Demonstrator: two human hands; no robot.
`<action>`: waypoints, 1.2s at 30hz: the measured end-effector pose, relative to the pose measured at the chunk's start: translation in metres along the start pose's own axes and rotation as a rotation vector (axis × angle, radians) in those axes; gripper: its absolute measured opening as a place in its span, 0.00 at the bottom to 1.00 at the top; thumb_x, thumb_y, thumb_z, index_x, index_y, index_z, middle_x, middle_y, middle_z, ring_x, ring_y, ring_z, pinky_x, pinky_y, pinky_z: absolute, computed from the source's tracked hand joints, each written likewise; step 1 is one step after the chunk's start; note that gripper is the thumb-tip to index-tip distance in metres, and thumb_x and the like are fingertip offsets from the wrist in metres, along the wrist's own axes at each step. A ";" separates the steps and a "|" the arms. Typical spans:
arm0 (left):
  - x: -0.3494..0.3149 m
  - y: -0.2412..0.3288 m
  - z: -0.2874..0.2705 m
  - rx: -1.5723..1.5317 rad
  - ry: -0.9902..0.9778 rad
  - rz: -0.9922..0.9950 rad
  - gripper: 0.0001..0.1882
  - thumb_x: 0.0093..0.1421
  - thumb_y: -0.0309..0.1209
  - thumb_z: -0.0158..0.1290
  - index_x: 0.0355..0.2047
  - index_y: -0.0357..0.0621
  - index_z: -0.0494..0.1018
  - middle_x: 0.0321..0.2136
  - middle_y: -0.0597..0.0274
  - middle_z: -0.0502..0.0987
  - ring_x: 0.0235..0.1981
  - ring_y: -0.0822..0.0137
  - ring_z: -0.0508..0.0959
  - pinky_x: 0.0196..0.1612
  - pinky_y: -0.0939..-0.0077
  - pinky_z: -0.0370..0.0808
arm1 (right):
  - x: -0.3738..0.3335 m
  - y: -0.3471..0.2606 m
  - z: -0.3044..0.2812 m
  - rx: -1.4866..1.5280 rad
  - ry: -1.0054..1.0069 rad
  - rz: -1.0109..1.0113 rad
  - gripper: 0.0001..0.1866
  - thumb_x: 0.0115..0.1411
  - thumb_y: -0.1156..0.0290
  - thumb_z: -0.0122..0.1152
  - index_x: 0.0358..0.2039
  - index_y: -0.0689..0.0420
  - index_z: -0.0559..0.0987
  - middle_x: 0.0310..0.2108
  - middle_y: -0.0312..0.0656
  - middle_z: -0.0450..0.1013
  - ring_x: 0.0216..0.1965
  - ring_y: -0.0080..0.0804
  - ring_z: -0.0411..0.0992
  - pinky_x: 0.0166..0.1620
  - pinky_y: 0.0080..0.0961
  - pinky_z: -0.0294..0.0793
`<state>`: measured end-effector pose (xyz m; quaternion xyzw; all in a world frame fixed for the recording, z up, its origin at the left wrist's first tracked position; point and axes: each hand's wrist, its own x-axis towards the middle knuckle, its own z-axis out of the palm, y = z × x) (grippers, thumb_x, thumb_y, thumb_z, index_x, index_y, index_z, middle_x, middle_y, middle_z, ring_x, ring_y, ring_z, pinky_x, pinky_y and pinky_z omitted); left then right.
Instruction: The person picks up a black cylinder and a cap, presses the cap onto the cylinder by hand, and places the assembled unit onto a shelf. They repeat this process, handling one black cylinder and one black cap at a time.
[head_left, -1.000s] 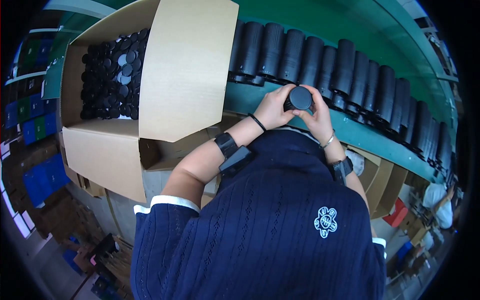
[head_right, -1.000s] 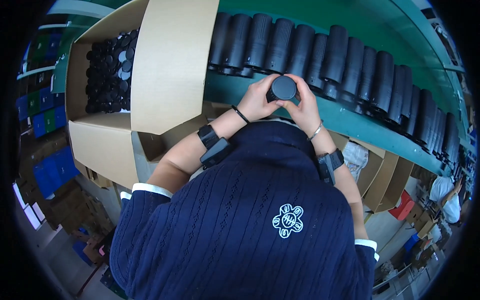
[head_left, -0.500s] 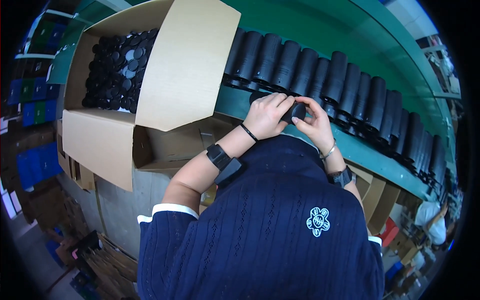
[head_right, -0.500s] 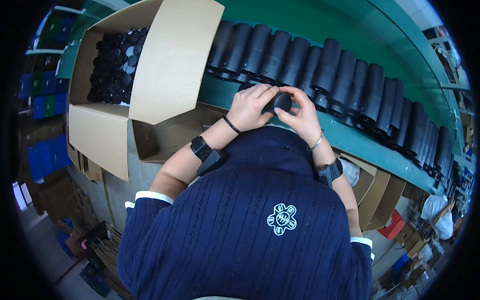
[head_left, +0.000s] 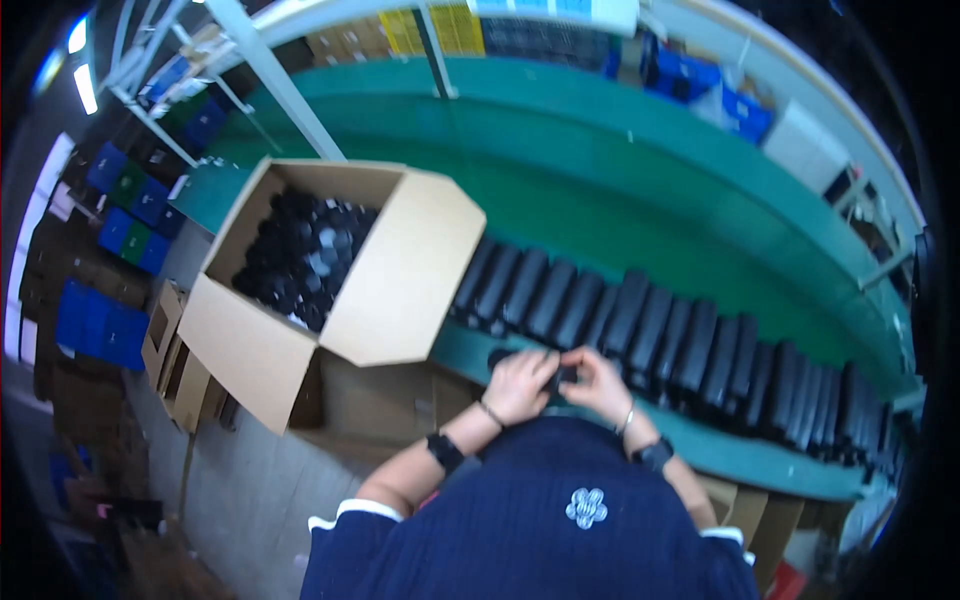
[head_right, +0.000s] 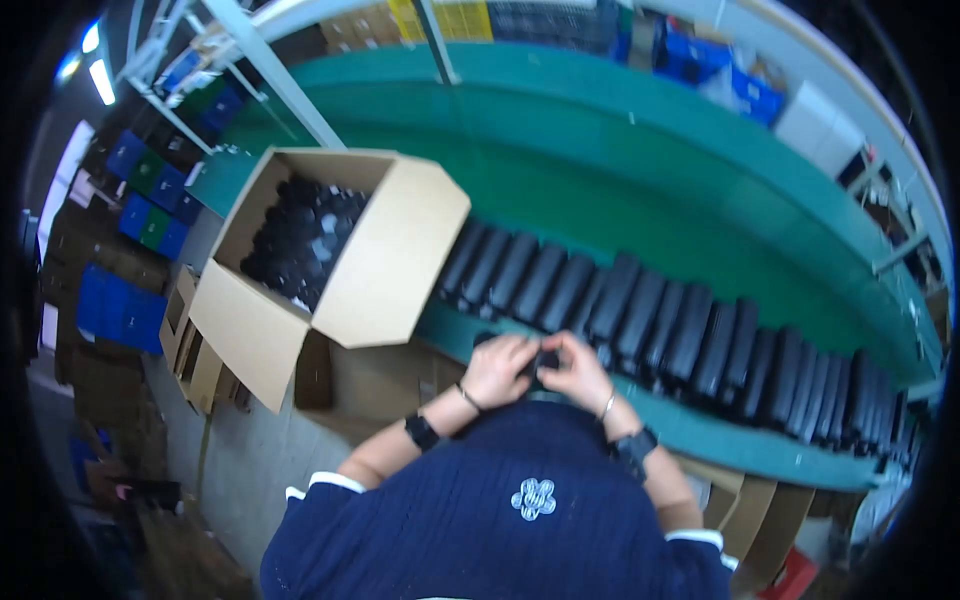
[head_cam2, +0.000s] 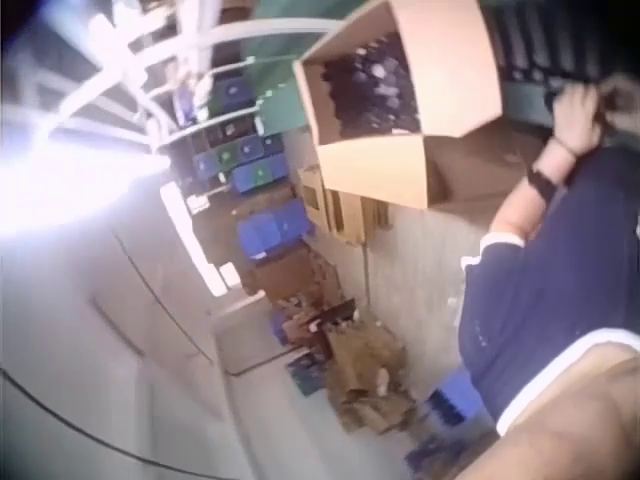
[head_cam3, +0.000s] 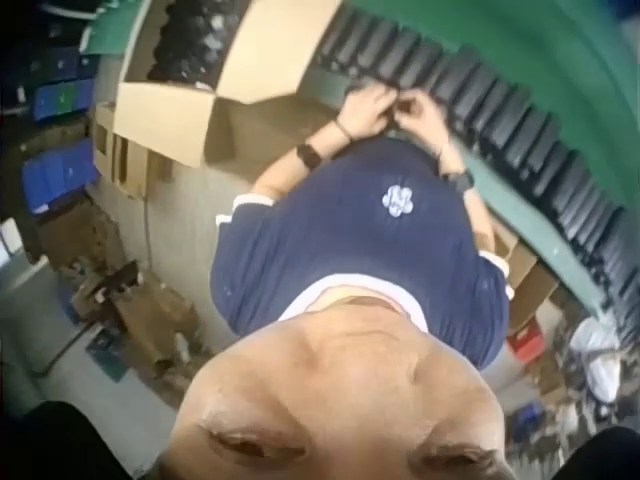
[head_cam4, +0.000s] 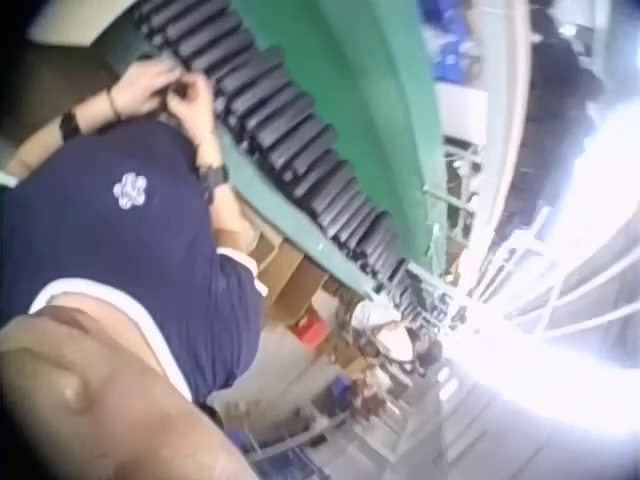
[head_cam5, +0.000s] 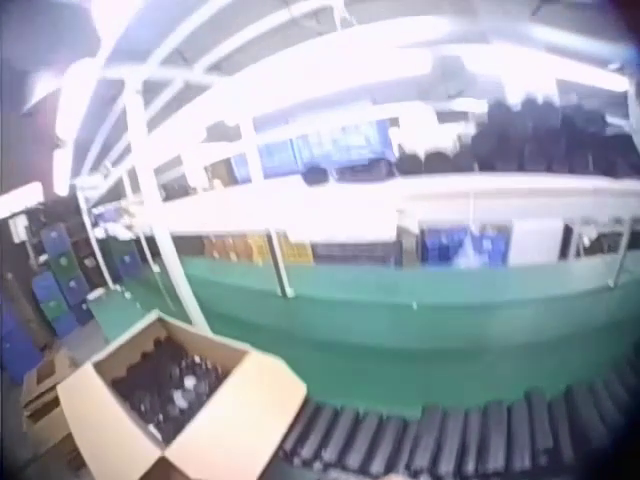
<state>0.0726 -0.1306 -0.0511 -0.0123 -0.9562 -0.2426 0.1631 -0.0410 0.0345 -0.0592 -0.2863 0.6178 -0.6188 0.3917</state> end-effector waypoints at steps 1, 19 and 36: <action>-0.003 0.004 0.000 -0.008 0.021 0.009 0.30 0.39 0.28 0.61 0.47 0.42 0.72 0.41 0.52 0.75 0.42 0.52 0.78 0.44 0.62 0.77 | -0.002 0.016 -0.006 -0.045 -0.015 -0.023 0.22 0.50 0.78 0.69 0.46 0.59 0.72 0.46 0.35 0.71 0.50 0.23 0.69 0.51 0.26 0.73; -0.029 -0.021 0.056 -1.296 0.118 -0.484 0.38 0.52 0.30 0.66 0.61 0.39 0.59 0.56 0.54 0.68 0.58 0.62 0.69 0.60 0.68 0.68 | -0.005 0.034 -0.009 -0.297 -0.117 -0.274 0.41 0.55 0.71 0.68 0.66 0.62 0.58 0.57 0.47 0.65 0.60 0.36 0.64 0.63 0.31 0.63; -0.001 -0.057 0.040 -1.012 -0.056 -0.525 0.33 0.49 0.29 0.69 0.53 0.40 0.67 0.48 0.61 0.73 0.52 0.68 0.73 0.53 0.66 0.73 | 0.045 0.045 0.007 -0.244 -0.034 -0.043 0.41 0.49 0.75 0.70 0.63 0.59 0.61 0.56 0.48 0.65 0.60 0.41 0.65 0.60 0.32 0.65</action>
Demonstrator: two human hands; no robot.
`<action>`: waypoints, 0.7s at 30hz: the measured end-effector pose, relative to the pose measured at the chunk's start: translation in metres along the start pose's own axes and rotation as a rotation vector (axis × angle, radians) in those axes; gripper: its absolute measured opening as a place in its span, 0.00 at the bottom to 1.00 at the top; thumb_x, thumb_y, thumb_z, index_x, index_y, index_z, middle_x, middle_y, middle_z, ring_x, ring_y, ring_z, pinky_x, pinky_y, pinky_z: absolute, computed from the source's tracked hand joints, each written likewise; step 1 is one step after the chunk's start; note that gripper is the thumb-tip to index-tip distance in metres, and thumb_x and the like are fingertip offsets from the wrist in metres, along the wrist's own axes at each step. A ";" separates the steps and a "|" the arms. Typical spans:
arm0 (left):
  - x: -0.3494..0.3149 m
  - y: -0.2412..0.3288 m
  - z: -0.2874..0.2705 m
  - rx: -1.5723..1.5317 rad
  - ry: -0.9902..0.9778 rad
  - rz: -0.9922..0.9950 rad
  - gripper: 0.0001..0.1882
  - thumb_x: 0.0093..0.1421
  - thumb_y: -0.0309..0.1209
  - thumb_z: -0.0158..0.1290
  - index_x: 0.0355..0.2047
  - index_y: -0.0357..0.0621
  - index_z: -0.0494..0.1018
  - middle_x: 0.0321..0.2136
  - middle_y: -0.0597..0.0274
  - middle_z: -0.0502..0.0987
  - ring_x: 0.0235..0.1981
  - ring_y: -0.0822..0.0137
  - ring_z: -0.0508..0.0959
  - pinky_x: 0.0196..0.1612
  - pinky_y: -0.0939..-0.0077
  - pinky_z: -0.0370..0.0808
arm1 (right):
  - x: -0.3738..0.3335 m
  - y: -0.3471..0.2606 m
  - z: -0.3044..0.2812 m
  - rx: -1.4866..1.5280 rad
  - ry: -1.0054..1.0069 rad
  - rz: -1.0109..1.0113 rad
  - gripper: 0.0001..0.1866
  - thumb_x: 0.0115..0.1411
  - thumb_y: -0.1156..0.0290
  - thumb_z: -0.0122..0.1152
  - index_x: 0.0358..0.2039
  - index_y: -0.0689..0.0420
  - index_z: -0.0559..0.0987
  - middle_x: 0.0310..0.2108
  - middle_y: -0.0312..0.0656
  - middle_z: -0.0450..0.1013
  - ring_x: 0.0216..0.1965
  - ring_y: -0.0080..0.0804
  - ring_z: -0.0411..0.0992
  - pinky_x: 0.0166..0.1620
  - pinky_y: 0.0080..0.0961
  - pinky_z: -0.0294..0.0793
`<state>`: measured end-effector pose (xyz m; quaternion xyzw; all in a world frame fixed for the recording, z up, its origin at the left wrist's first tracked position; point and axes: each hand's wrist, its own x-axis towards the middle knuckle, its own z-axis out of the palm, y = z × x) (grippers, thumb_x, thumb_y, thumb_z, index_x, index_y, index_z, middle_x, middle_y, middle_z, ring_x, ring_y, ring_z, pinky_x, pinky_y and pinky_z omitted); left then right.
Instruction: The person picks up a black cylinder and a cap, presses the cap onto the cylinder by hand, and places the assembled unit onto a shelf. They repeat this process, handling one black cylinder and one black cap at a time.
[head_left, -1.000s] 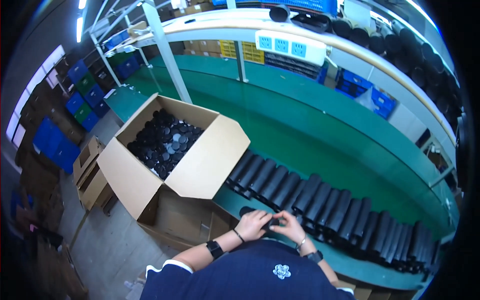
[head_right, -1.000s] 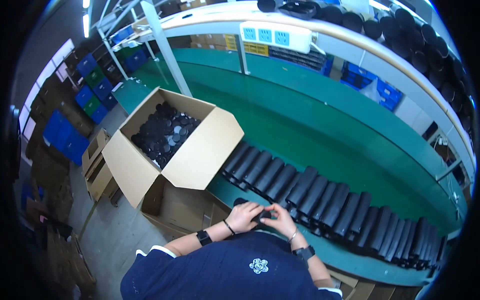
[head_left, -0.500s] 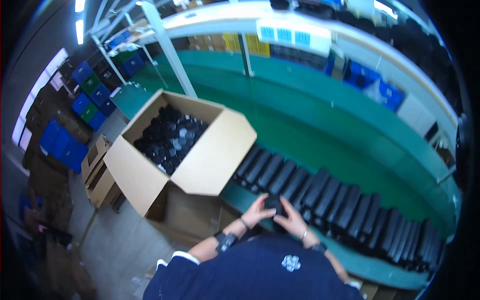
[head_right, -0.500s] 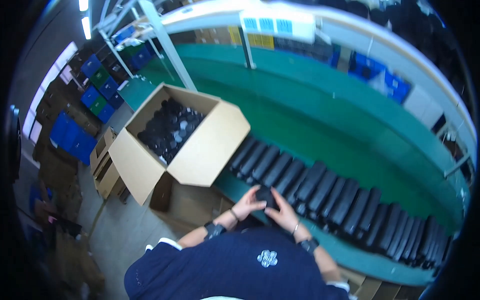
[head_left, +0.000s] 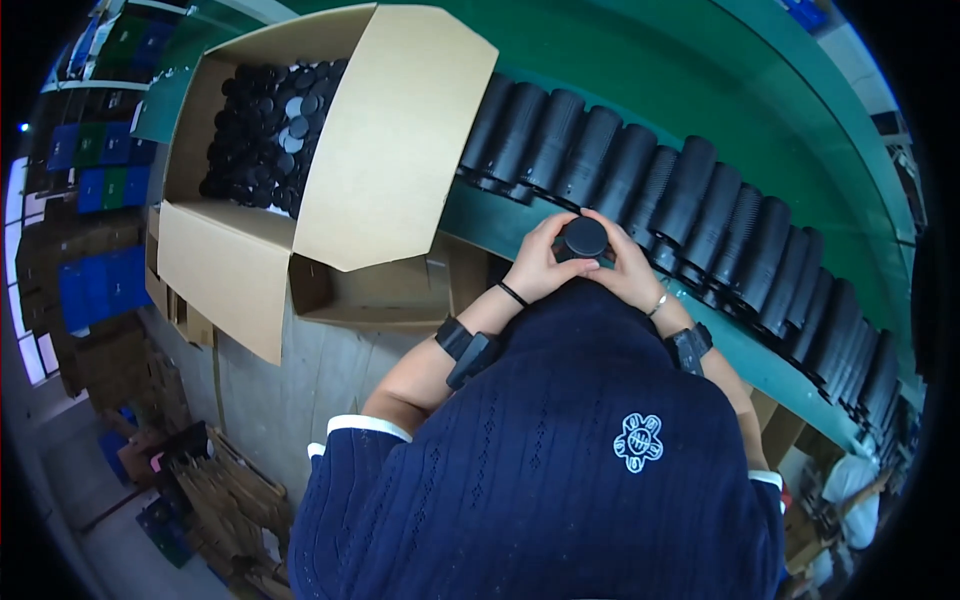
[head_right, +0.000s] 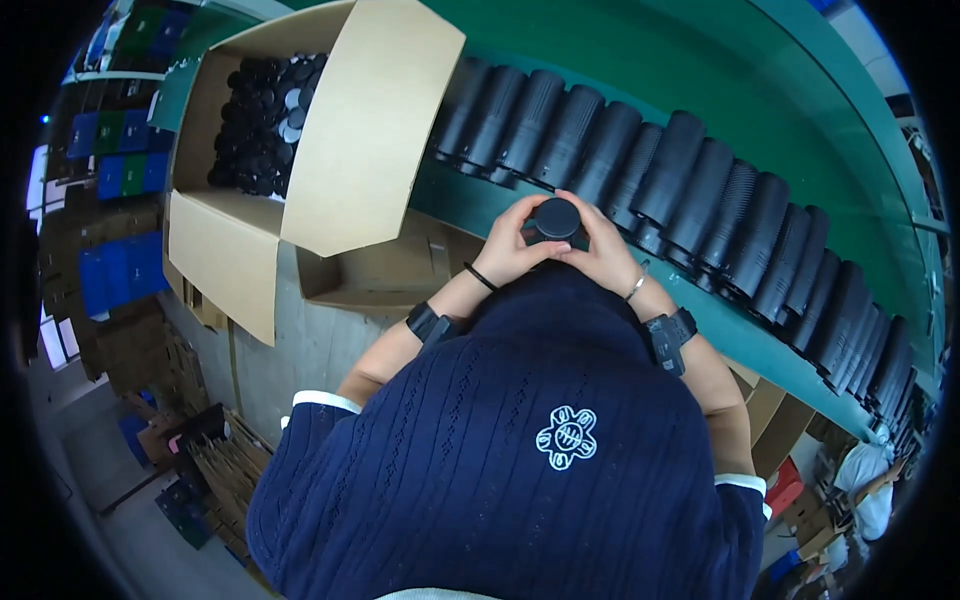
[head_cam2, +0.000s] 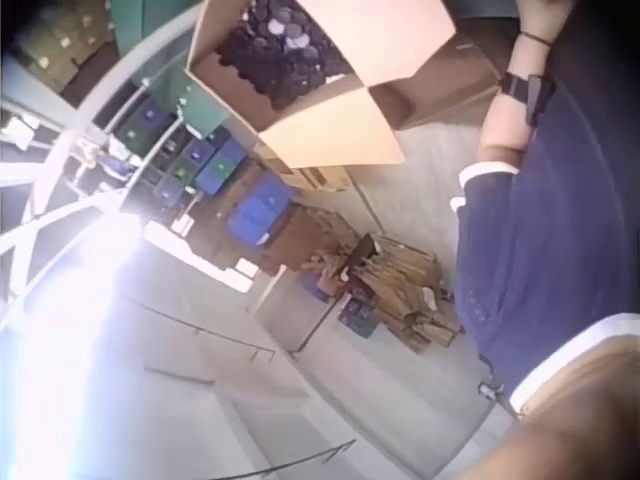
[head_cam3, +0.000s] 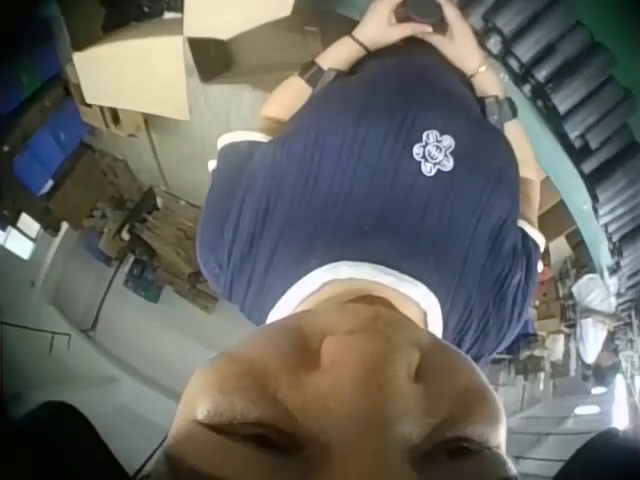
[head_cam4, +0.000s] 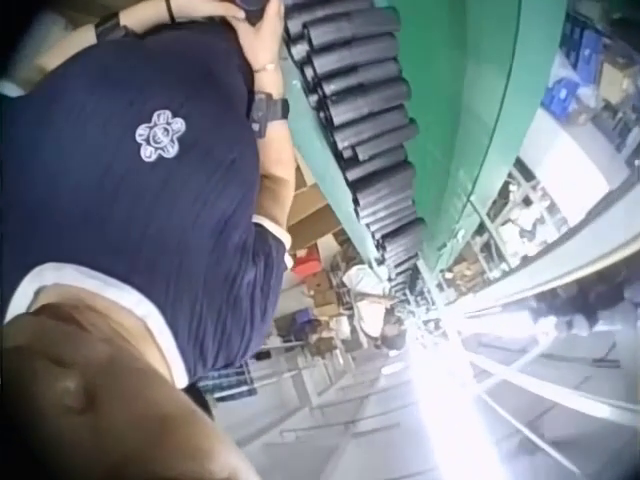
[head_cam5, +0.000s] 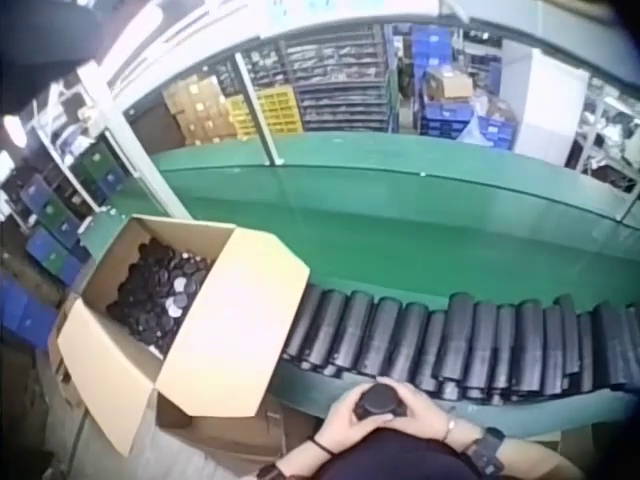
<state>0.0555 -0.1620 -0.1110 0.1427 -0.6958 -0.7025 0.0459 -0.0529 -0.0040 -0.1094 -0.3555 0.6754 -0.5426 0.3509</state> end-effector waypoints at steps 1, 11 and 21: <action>0.000 0.002 -0.001 -0.007 0.004 -0.017 0.33 0.49 0.29 0.69 0.53 0.40 0.67 0.48 0.61 0.73 0.52 0.68 0.73 0.53 0.66 0.73 | 0.001 0.004 0.002 -0.077 0.028 -0.022 0.39 0.49 0.74 0.70 0.61 0.59 0.64 0.54 0.49 0.68 0.58 0.42 0.67 0.59 0.31 0.66; 0.013 -0.009 -0.031 -0.468 -0.108 -0.187 0.33 0.51 0.20 0.63 0.58 0.38 0.65 0.51 0.61 0.72 0.52 0.70 0.73 0.56 0.71 0.71 | 0.018 -0.013 0.004 0.244 0.017 0.118 0.35 0.53 0.76 0.67 0.61 0.60 0.64 0.52 0.47 0.68 0.53 0.38 0.70 0.58 0.33 0.69; 0.001 -0.007 -0.014 -0.076 -0.042 -0.054 0.35 0.52 0.23 0.64 0.59 0.41 0.61 0.55 0.58 0.67 0.58 0.63 0.69 0.59 0.67 0.69 | 0.015 -0.017 0.003 0.085 -0.010 0.087 0.32 0.56 0.78 0.65 0.60 0.60 0.63 0.58 0.47 0.65 0.58 0.32 0.67 0.58 0.30 0.70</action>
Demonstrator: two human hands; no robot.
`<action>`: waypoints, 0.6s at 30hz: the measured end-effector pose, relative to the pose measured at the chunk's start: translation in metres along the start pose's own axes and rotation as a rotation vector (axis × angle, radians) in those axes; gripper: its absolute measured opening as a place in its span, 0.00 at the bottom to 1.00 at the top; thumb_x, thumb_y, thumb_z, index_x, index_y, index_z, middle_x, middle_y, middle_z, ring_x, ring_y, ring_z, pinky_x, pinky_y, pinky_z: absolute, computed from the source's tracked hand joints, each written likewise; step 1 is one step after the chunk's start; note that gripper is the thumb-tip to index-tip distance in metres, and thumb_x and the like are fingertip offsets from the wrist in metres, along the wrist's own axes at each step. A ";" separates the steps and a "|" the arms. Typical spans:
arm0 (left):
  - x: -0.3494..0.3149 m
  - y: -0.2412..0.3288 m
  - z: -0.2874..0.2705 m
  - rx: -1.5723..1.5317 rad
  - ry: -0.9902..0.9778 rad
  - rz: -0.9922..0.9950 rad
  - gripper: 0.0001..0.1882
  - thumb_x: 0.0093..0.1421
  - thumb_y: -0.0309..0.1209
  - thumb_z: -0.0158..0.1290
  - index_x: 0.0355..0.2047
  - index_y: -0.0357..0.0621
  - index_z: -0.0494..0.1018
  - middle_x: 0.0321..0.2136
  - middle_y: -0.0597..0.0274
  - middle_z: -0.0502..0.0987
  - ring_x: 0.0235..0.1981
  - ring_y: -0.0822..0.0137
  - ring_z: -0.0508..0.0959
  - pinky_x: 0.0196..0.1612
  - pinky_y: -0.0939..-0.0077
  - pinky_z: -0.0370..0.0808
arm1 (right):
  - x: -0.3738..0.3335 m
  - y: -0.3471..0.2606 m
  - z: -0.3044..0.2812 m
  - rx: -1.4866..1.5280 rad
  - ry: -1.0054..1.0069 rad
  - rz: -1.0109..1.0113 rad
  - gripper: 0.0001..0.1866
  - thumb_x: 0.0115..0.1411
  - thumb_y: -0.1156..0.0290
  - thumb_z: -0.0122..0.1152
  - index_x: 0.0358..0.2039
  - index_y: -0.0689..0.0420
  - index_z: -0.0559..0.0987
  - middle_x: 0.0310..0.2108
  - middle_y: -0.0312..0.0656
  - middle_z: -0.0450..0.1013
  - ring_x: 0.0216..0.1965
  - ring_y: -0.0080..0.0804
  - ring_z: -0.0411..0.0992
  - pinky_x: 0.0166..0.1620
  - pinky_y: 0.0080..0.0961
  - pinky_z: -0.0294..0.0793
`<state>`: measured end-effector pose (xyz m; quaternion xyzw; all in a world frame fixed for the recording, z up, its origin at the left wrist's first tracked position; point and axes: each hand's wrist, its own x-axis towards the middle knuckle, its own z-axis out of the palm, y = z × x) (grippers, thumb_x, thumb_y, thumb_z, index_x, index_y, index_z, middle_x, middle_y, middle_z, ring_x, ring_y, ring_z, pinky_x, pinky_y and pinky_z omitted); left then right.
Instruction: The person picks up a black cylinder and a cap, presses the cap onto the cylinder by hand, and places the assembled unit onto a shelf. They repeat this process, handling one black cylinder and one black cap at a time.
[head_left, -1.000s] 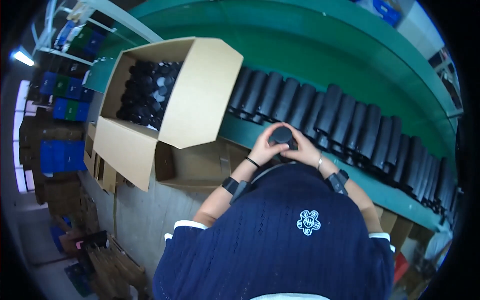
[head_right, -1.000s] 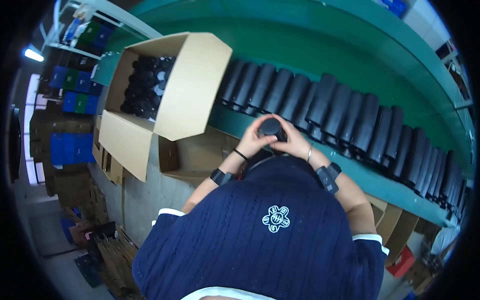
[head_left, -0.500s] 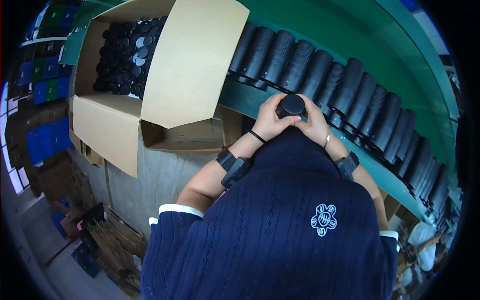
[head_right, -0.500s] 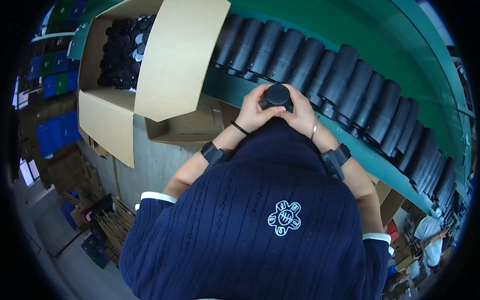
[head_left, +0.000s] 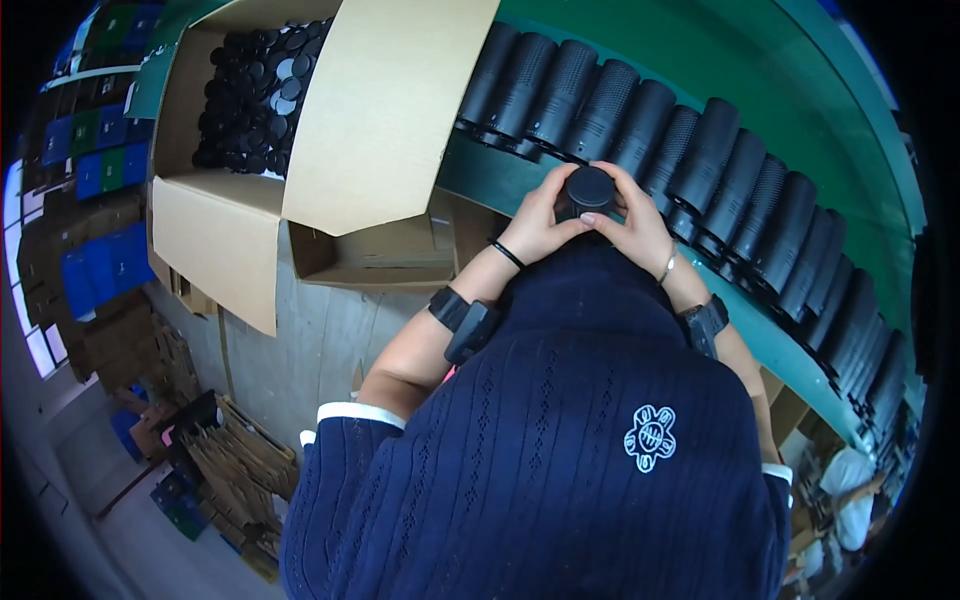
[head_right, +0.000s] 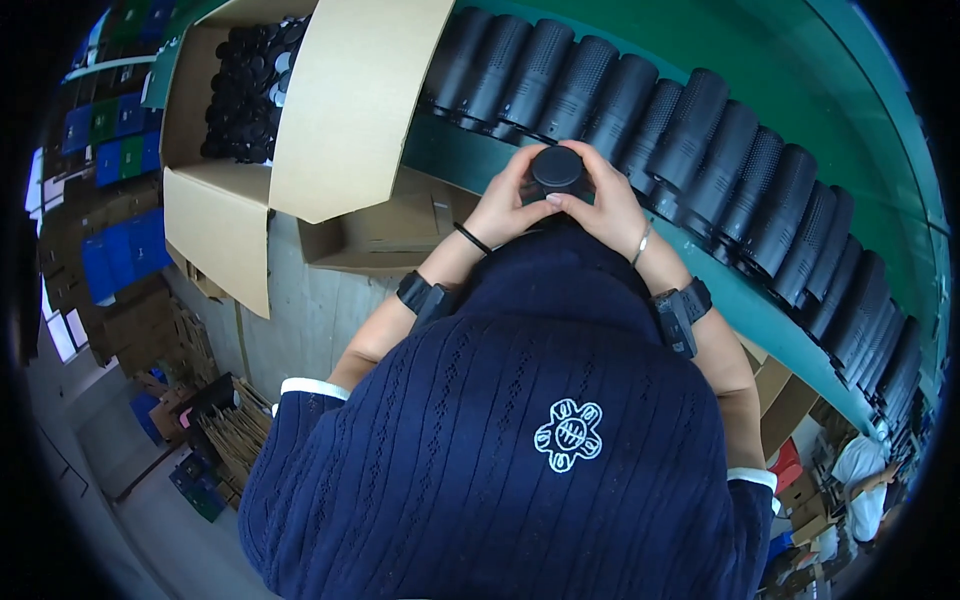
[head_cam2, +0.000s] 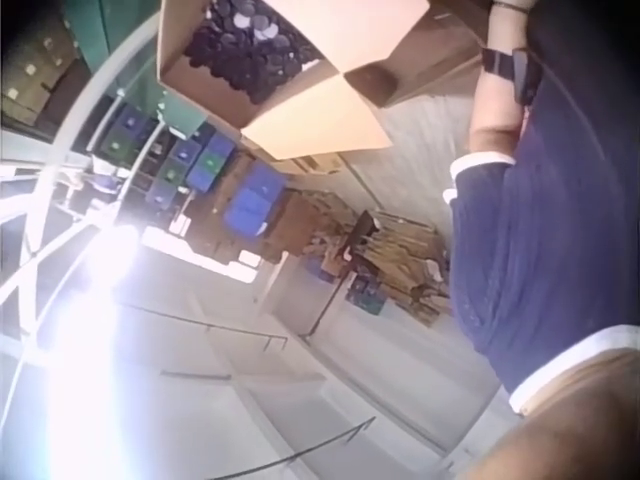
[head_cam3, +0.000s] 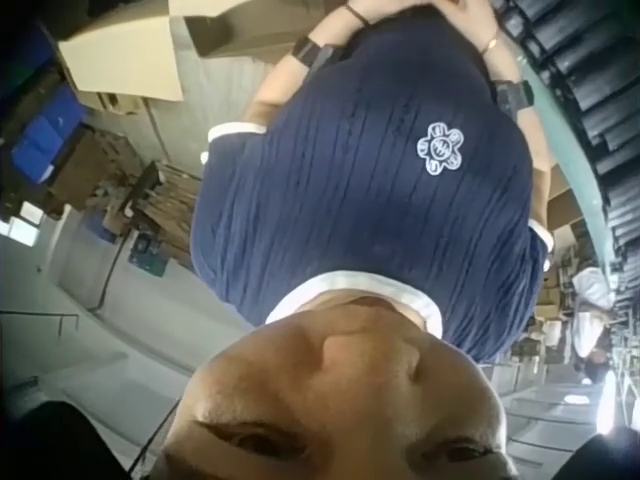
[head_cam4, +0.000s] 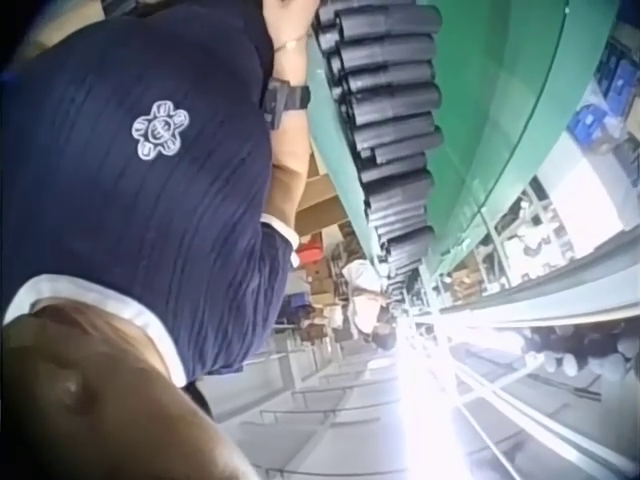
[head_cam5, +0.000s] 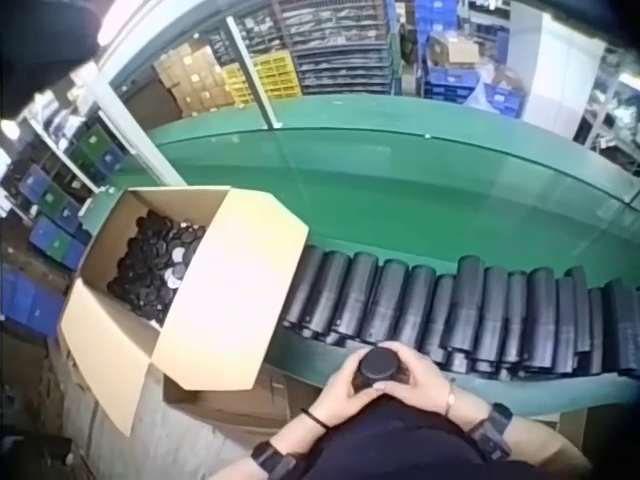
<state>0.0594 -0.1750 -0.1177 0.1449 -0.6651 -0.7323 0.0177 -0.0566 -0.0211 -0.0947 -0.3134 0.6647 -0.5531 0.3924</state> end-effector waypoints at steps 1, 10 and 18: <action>-0.002 -0.005 0.001 -0.042 -0.006 0.023 0.35 0.52 0.23 0.64 0.59 0.40 0.61 0.54 0.57 0.68 0.57 0.63 0.70 0.58 0.68 0.70 | -0.001 0.000 0.002 0.061 0.018 0.025 0.31 0.55 0.78 0.66 0.58 0.60 0.65 0.56 0.45 0.67 0.56 0.31 0.69 0.58 0.29 0.70; -0.008 -0.005 0.001 0.077 0.021 0.098 0.35 0.50 0.28 0.66 0.57 0.38 0.62 0.48 0.51 0.74 0.51 0.62 0.75 0.53 0.69 0.73 | -0.006 0.003 0.011 0.104 0.030 -0.004 0.35 0.51 0.80 0.69 0.59 0.59 0.66 0.52 0.43 0.68 0.54 0.32 0.69 0.58 0.30 0.70; -0.004 -0.012 0.004 0.128 0.070 0.163 0.31 0.46 0.28 0.67 0.50 0.39 0.68 0.42 0.51 0.76 0.44 0.58 0.79 0.47 0.68 0.74 | -0.003 -0.004 0.020 -0.009 0.110 0.032 0.31 0.49 0.78 0.71 0.53 0.61 0.69 0.49 0.42 0.69 0.51 0.30 0.71 0.53 0.27 0.73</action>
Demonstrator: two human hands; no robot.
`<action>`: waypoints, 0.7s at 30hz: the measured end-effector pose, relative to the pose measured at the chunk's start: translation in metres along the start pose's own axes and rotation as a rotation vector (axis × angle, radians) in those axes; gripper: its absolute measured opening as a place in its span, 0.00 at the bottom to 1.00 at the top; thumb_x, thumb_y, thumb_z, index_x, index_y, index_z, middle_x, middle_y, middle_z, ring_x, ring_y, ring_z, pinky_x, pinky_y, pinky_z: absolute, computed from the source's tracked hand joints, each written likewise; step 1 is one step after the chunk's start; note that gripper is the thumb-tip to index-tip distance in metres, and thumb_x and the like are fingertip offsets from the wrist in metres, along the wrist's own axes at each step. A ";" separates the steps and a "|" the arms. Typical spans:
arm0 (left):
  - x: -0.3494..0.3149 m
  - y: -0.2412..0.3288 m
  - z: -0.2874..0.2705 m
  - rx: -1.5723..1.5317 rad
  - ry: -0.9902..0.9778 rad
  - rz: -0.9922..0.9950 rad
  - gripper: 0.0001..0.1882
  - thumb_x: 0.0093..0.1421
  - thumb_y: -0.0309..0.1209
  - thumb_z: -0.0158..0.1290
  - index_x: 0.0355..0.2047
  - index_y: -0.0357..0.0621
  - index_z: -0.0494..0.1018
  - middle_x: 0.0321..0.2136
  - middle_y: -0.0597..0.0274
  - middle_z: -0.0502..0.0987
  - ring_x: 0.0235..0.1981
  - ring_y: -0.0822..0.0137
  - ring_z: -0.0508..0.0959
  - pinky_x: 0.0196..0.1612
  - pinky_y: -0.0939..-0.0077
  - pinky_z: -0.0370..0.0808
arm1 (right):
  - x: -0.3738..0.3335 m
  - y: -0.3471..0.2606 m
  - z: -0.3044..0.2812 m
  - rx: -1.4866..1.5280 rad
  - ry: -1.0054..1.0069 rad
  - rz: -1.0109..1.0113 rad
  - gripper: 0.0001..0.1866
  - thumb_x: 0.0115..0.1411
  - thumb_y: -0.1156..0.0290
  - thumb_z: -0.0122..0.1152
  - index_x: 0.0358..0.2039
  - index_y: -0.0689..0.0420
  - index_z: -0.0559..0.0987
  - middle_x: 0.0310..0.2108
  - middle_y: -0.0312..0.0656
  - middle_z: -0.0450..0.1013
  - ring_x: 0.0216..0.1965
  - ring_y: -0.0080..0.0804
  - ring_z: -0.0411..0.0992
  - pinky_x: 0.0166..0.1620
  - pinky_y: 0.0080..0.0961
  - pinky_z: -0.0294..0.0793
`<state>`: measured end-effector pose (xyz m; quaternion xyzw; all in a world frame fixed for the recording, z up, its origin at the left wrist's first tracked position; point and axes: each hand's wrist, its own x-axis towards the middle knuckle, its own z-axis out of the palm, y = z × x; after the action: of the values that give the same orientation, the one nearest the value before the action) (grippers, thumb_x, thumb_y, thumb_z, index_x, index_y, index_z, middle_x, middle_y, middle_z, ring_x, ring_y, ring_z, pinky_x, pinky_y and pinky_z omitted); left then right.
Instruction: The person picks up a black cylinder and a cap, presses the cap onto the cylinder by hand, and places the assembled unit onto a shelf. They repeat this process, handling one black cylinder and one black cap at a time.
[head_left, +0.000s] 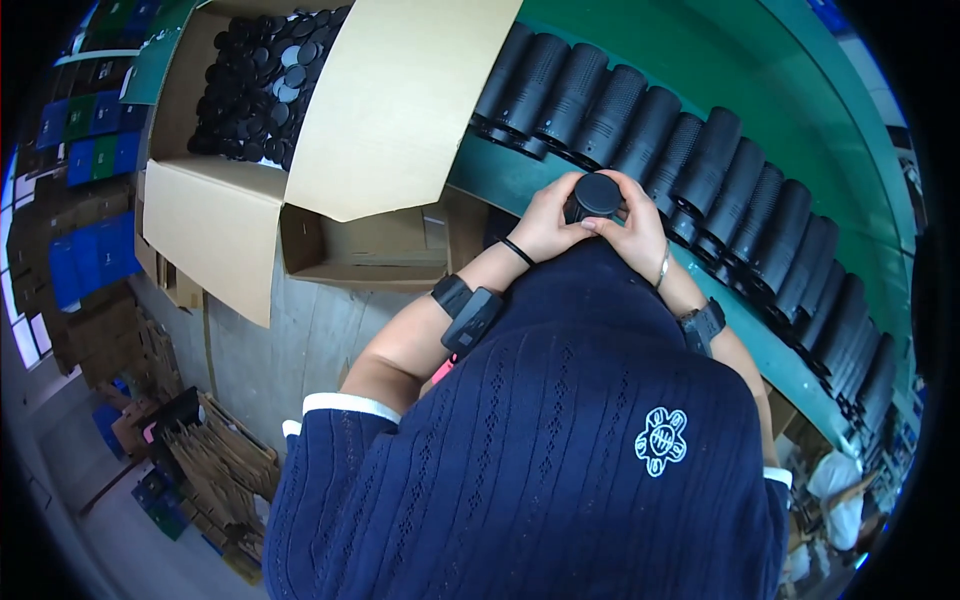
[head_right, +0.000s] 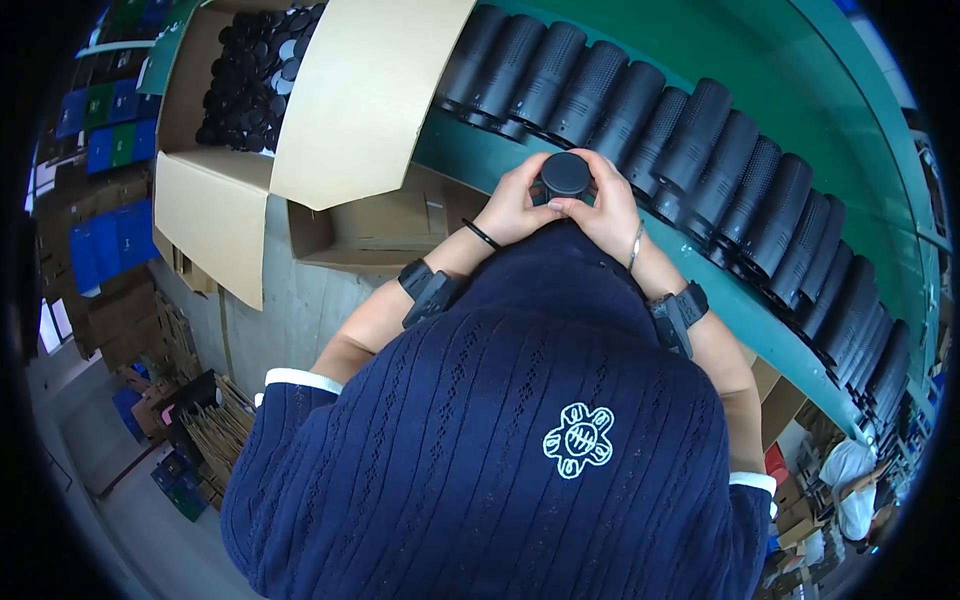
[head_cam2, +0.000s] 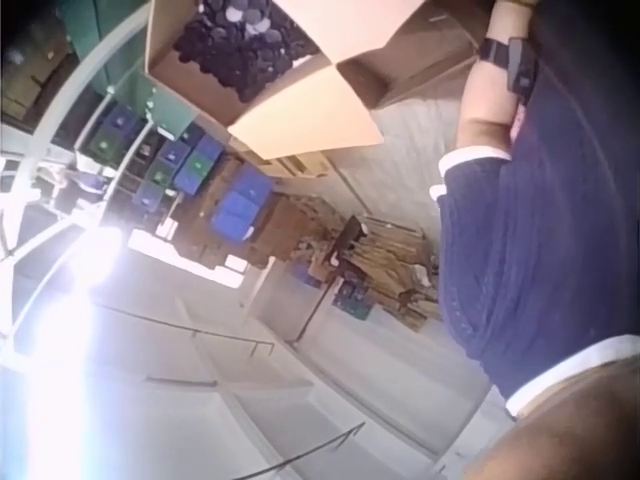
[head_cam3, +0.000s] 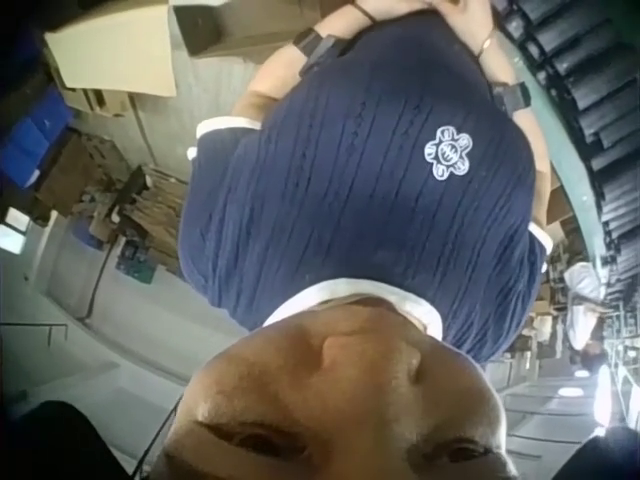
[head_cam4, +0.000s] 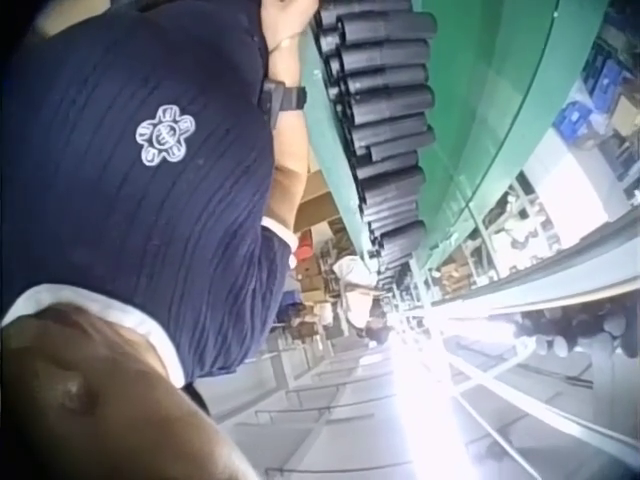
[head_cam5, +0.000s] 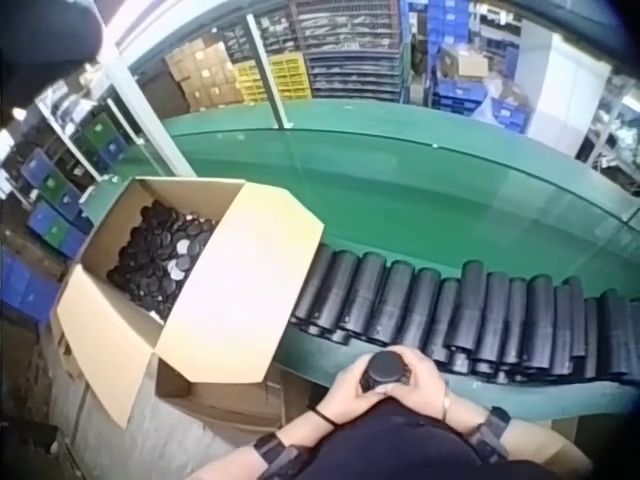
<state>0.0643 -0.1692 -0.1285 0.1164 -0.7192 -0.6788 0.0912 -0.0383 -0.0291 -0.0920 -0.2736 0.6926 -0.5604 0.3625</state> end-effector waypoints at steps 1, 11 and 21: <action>0.001 -0.002 -0.001 -0.003 -0.003 -0.001 0.31 0.46 0.28 0.67 0.50 0.39 0.68 0.42 0.51 0.76 0.44 0.58 0.79 0.47 0.68 0.74 | 0.001 -0.001 0.003 -0.097 0.053 -0.055 0.30 0.48 0.78 0.72 0.52 0.61 0.70 0.47 0.41 0.70 0.49 0.30 0.72 0.52 0.27 0.73; 0.014 -0.010 -0.029 -0.562 -0.265 -0.268 0.35 0.48 0.20 0.67 0.55 0.41 0.63 0.50 0.61 0.71 0.53 0.67 0.73 0.57 0.71 0.71 | 0.006 -0.002 -0.009 0.122 -0.104 0.060 0.32 0.48 0.76 0.72 0.55 0.55 0.70 0.51 0.35 0.67 0.55 0.31 0.66 0.58 0.37 0.68; 0.013 0.004 -0.022 0.174 -0.102 -0.046 0.34 0.50 0.34 0.63 0.54 0.32 0.63 0.46 0.38 0.75 0.49 0.41 0.75 0.51 0.59 0.73 | 0.013 0.008 -0.004 0.266 -0.073 0.074 0.36 0.52 0.79 0.69 0.61 0.59 0.64 0.55 0.38 0.67 0.58 0.27 0.65 0.62 0.28 0.64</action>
<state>0.0583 -0.1934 -0.1238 0.1056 -0.7764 -0.6207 0.0282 -0.0489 -0.0347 -0.1023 -0.2176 0.6082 -0.6230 0.4410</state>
